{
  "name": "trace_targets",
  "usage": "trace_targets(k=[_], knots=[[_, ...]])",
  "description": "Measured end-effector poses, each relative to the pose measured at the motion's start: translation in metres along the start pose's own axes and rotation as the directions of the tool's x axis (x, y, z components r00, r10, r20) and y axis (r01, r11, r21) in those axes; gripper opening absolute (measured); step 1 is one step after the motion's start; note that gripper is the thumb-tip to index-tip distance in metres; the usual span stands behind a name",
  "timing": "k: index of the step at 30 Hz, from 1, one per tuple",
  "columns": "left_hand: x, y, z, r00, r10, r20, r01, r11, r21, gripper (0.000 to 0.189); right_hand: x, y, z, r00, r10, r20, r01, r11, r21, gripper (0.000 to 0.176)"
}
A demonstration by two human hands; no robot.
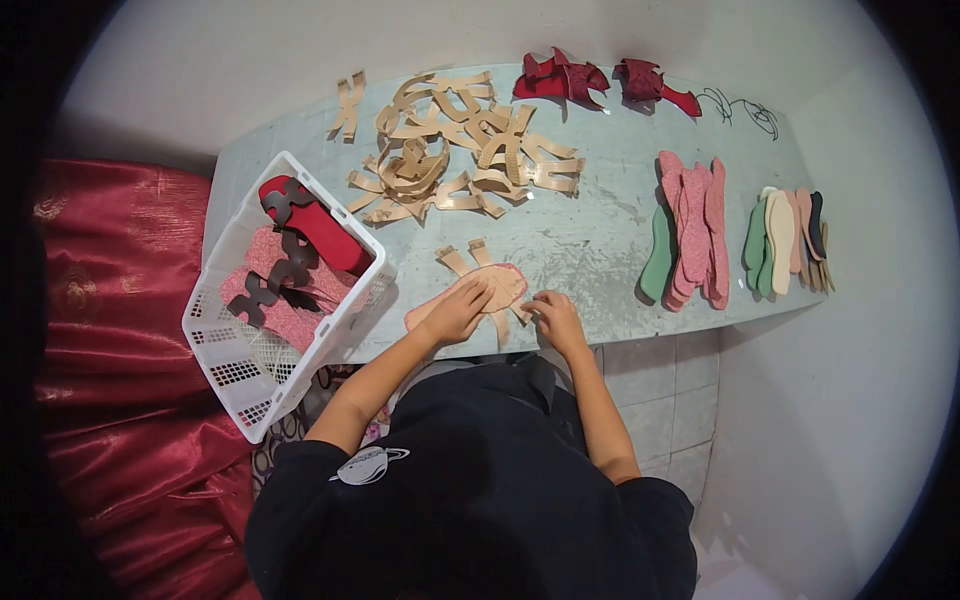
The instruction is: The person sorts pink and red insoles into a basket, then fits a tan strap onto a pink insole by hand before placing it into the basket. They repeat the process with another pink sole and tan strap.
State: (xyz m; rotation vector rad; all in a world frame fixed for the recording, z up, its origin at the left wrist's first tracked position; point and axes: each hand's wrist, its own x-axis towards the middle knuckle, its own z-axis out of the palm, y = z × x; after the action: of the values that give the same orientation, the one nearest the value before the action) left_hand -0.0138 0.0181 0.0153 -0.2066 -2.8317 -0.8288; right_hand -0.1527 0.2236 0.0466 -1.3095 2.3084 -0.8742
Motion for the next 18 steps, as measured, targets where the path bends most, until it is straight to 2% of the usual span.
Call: trace_targets(k=[4, 6, 9, 13, 16, 18], knots=[[-0.004, -0.007, -0.013, 1.0, 0.007, 0.023, -0.005, 0.996, -0.093, 0.047, 0.0, 0.003, 0.002, 1.0, -0.011, 0.002, 0.012, 1.0, -0.017, 0.037], [-0.004, -0.009, -0.015, 0.999, 0.016, 0.044, -0.009, 0.99, -0.144, 0.048, -0.001, 0.003, 0.0, 0.998, -0.019, 0.053, 0.02, 1.0, -0.019, 0.036], [-0.006, -0.014, -0.005, 0.998, 0.06, -0.036, -0.064, 0.992, -0.11, 0.05, 0.001, -0.003, -0.001, 0.998, -0.04, 0.039, 0.042, 0.998, -0.054, 0.033], [-0.007, -0.017, -0.001, 0.997, 0.061, -0.051, -0.065, 0.993, -0.097, 0.05, 0.007, -0.002, -0.002, 0.995, -0.098, 0.021, 0.099, 0.993, -0.066, 0.025], [-0.006, -0.019, 0.001, 0.998, 0.055, 0.0, -0.055, 0.993, -0.102, 0.05, 0.011, -0.002, -0.005, 0.99, -0.119, 0.075, 0.124, 0.99, -0.068, 0.024], [-0.007, -0.021, 0.001, 1.0, 0.022, 0.009, -0.02, 0.986, -0.168, 0.05, 0.017, -0.004, -0.005, 0.984, -0.162, 0.072, 0.166, 0.985, -0.047, 0.021]])
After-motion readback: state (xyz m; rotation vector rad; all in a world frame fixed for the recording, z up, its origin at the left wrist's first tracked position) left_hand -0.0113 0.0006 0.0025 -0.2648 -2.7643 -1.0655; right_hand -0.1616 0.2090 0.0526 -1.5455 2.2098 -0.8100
